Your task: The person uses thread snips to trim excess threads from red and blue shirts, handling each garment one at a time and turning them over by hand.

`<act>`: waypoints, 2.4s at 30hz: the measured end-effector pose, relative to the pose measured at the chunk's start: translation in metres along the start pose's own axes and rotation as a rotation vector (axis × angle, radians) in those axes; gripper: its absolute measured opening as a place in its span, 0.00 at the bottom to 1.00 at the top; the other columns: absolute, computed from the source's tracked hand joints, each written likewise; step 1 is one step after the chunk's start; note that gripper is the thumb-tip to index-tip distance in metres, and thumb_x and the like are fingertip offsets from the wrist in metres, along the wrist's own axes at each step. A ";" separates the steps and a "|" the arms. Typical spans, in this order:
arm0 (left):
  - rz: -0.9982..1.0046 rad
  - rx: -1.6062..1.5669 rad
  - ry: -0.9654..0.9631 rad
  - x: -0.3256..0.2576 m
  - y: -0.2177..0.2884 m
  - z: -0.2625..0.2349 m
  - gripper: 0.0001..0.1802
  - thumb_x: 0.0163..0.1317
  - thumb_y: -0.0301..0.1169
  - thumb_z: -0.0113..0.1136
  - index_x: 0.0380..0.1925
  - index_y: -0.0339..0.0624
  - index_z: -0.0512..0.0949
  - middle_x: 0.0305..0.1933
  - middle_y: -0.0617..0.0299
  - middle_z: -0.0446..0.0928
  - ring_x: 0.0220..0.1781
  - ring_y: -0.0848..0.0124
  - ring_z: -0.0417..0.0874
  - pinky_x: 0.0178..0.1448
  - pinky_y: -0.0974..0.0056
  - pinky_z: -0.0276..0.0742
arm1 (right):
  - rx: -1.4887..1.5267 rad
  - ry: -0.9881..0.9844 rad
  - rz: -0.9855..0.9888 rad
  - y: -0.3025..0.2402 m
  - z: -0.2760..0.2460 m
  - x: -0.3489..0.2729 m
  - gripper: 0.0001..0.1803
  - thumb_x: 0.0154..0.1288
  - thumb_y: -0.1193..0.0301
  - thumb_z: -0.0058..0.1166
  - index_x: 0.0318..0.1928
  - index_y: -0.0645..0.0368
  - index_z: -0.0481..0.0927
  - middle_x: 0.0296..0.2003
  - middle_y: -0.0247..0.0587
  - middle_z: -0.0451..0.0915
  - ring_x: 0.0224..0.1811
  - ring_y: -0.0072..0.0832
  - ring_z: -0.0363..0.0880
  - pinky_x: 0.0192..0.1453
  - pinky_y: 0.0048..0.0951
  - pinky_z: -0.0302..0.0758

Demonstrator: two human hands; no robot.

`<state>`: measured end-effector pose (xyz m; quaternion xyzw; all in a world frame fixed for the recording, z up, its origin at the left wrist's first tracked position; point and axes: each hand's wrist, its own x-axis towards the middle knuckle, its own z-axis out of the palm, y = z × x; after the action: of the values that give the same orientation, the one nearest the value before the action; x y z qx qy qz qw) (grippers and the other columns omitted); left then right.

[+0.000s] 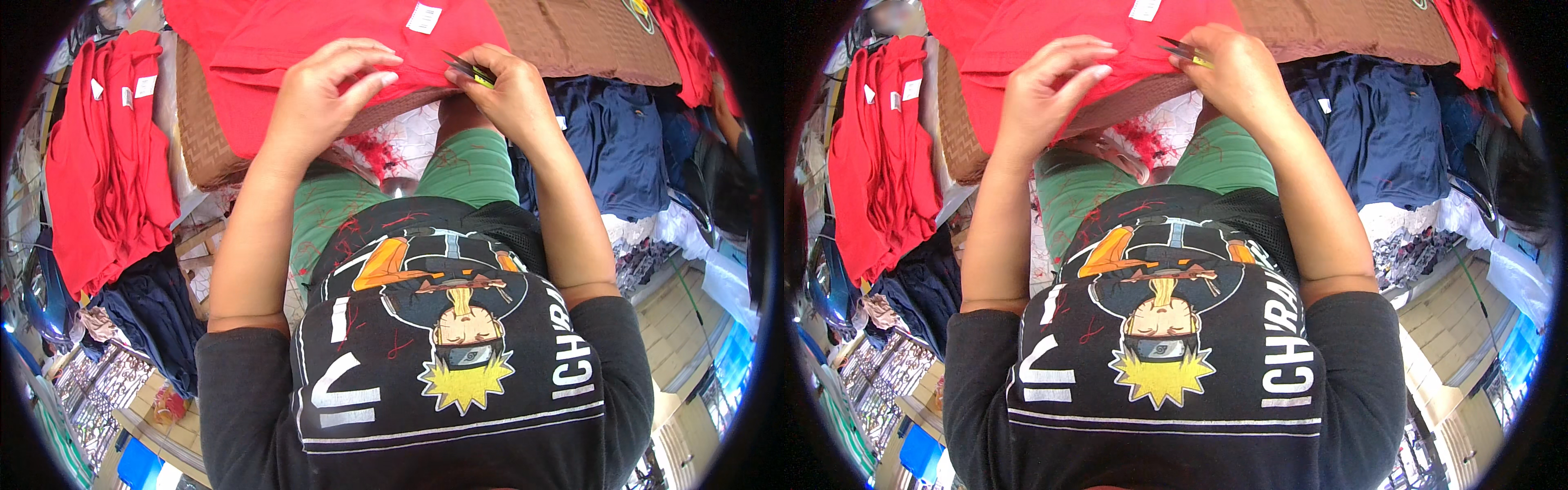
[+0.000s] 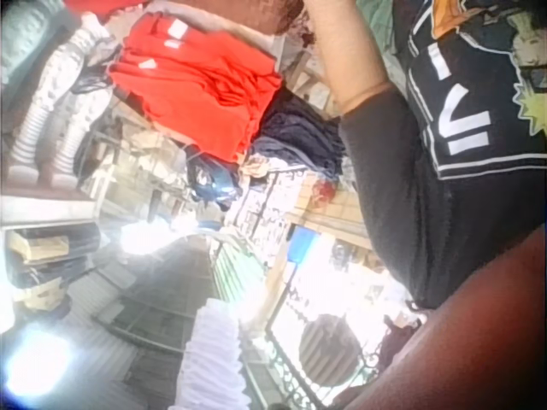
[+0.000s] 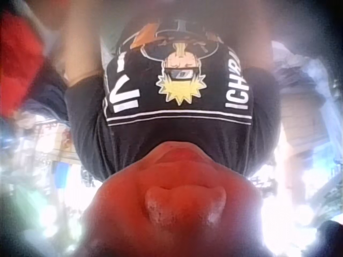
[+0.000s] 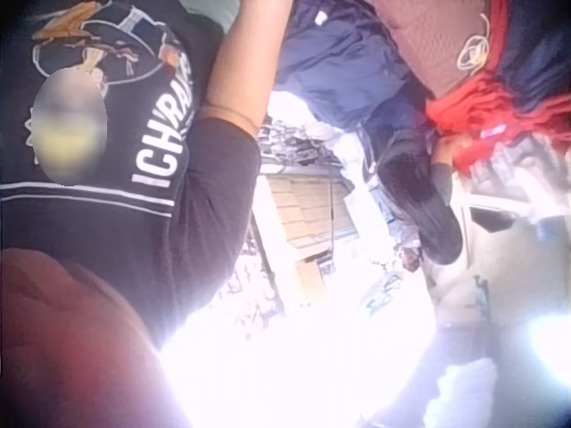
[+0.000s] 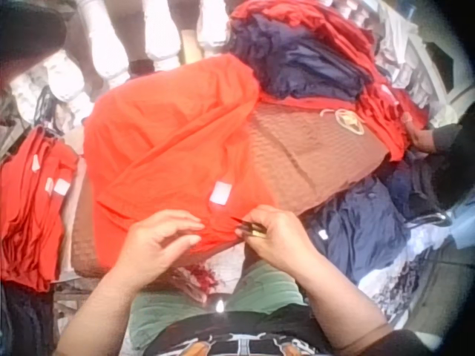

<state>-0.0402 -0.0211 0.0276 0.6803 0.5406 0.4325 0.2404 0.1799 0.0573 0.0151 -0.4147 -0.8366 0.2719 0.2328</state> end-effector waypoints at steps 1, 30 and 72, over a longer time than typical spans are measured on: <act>0.049 0.133 -0.008 0.000 0.001 0.005 0.07 0.58 0.25 0.63 0.37 0.38 0.83 0.41 0.58 0.81 0.44 0.69 0.82 0.47 0.68 0.78 | 0.006 0.002 0.008 0.000 0.000 0.000 0.12 0.54 0.66 0.63 0.36 0.58 0.82 0.33 0.47 0.81 0.37 0.46 0.80 0.42 0.41 0.75; 0.008 0.204 -0.445 0.042 -0.007 -0.013 0.08 0.64 0.29 0.55 0.37 0.34 0.76 0.26 0.53 0.78 0.30 0.65 0.82 0.36 0.63 0.76 | 0.566 -0.210 0.081 -0.006 0.009 0.008 0.14 0.65 0.70 0.56 0.48 0.63 0.76 0.40 0.35 0.79 0.45 0.20 0.77 0.51 0.24 0.74; -0.096 0.172 -0.421 0.044 -0.005 -0.010 0.10 0.64 0.31 0.52 0.37 0.34 0.77 0.28 0.50 0.81 0.34 0.60 0.85 0.40 0.60 0.78 | 0.187 -0.153 -0.143 -0.018 0.003 0.011 0.10 0.65 0.68 0.53 0.43 0.60 0.77 0.33 0.46 0.81 0.37 0.37 0.81 0.42 0.34 0.75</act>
<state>-0.0500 0.0201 0.0433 0.7470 0.5452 0.2216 0.3092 0.1619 0.0564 0.0258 -0.3086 -0.8504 0.3622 0.2246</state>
